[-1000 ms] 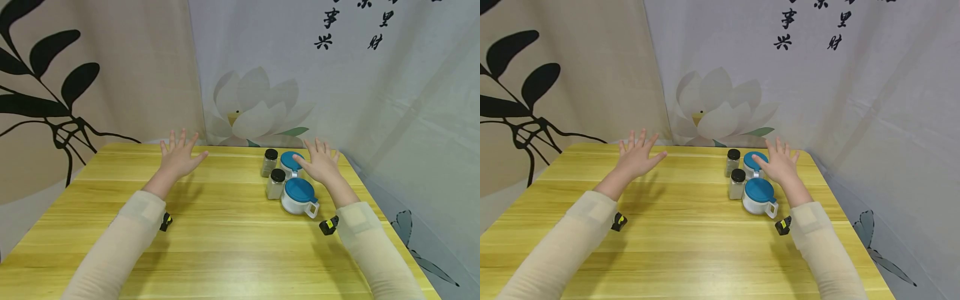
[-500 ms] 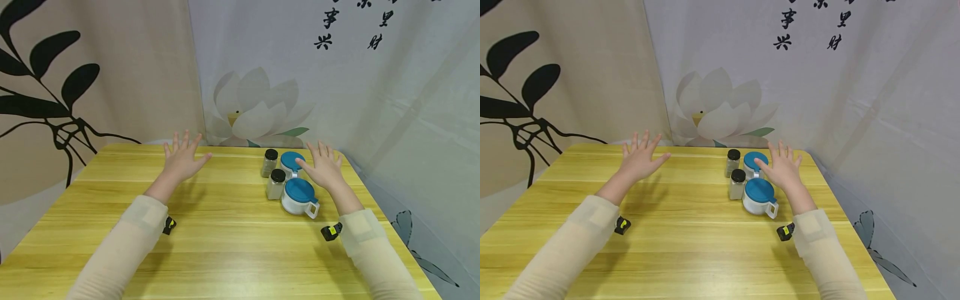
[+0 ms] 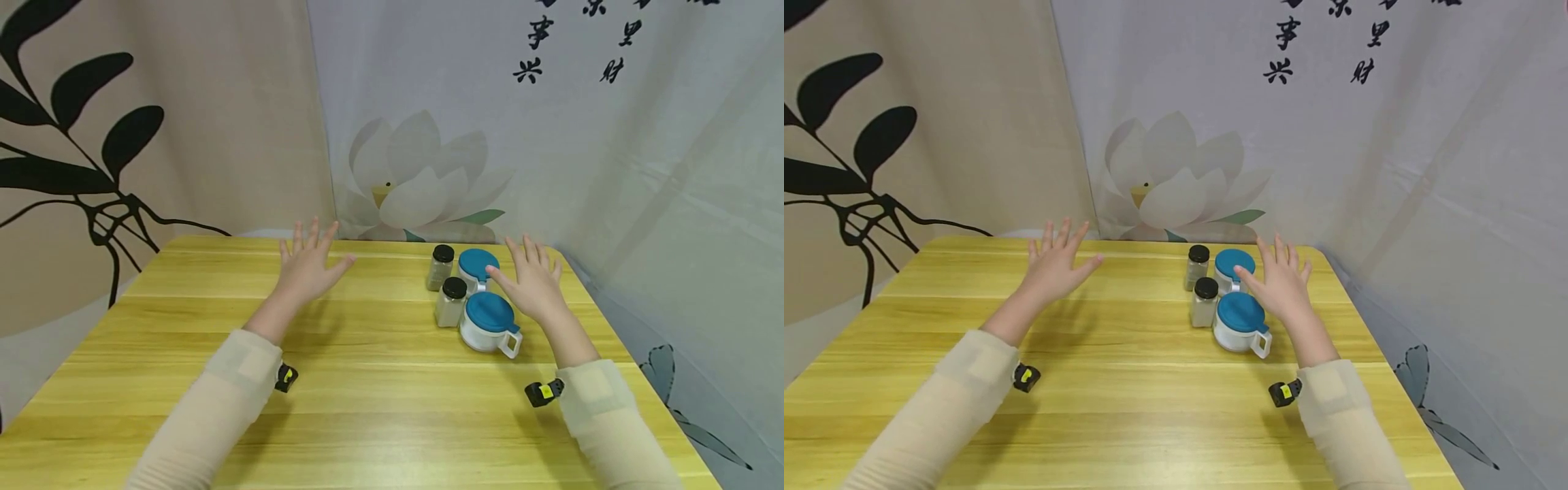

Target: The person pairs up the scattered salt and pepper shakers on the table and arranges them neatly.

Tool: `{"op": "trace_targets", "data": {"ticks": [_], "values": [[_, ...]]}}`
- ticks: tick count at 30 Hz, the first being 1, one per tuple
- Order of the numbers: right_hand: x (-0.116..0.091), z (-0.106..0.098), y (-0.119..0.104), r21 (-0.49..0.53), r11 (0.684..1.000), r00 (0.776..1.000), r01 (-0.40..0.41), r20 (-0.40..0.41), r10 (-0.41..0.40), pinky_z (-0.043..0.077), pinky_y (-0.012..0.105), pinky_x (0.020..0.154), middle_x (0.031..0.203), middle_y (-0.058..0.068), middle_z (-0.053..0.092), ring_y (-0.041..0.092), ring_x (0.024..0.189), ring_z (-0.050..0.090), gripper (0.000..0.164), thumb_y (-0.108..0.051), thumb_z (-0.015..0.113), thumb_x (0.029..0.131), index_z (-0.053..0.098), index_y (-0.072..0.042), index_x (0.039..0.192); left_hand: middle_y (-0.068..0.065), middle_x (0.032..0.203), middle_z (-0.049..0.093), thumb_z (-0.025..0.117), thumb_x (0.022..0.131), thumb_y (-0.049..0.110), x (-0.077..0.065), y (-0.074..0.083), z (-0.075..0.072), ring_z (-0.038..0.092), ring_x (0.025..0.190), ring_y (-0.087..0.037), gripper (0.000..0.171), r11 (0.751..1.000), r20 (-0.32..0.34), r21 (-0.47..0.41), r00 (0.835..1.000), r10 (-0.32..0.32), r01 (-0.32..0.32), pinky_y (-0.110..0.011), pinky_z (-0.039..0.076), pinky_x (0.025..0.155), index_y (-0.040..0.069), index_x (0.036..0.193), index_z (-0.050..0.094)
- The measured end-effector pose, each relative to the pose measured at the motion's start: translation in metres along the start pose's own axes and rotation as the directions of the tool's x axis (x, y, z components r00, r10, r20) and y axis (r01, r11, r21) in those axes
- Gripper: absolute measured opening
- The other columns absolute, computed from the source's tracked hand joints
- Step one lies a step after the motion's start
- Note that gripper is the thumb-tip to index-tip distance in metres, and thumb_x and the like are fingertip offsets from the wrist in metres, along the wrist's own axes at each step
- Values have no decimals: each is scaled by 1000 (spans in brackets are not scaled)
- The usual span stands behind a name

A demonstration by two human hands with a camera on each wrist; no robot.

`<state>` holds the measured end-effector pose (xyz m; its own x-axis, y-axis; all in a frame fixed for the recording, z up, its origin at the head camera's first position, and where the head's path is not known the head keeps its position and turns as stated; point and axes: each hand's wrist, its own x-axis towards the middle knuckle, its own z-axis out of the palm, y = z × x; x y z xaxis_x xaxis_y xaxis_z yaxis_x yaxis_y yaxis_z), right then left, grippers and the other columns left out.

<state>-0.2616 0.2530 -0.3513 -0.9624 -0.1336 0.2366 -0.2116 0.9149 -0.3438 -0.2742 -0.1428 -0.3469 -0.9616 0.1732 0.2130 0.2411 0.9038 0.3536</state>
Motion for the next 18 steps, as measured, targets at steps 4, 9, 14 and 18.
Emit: {"op": "trace_targets", "data": {"ticks": [4,9,14,18], "values": [[-5,1,0,17,1000,1000,8,-17,-8,-9,71,100,157,21,1,45,141,-3,83,-65,40,93,16,-13,154,-13,157,-10,30,91,71,-2,4,4,-20,139,-38,83,1000,-12,-26,1000,3,-3,-60,-18,102,24,155,7],[-13,4,1,41,999,999,15,-46,-13,-6,72,100,157,23,2,46,140,-1,80,-61,41,95,16,-13,154,-13,157,-9,31,90,72,-6,10,10,-18,139,-38,85,998,-38,-64,999,10,-13,-59,-16,104,23,155,8],[-19,6,2,64,998,998,9,-60,-5,-5,72,100,157,22,1,47,140,0,79,-57,44,96,16,-12,154,-13,157,-7,35,91,70,-9,15,17,-16,140,-38,84,994,-53,-106,998,21,-27,-59,-14,105,22,155,10],[-24,8,2,84,996,997,8,-73,-2,-3,72,100,157,23,2,46,140,1,79,-57,44,96,18,-9,153,-13,157,-6,36,91,70,-11,18,22,-13,140,-38,84,990,-61,-134,998,25,-33,-60,-12,105,23,155,9]]}}
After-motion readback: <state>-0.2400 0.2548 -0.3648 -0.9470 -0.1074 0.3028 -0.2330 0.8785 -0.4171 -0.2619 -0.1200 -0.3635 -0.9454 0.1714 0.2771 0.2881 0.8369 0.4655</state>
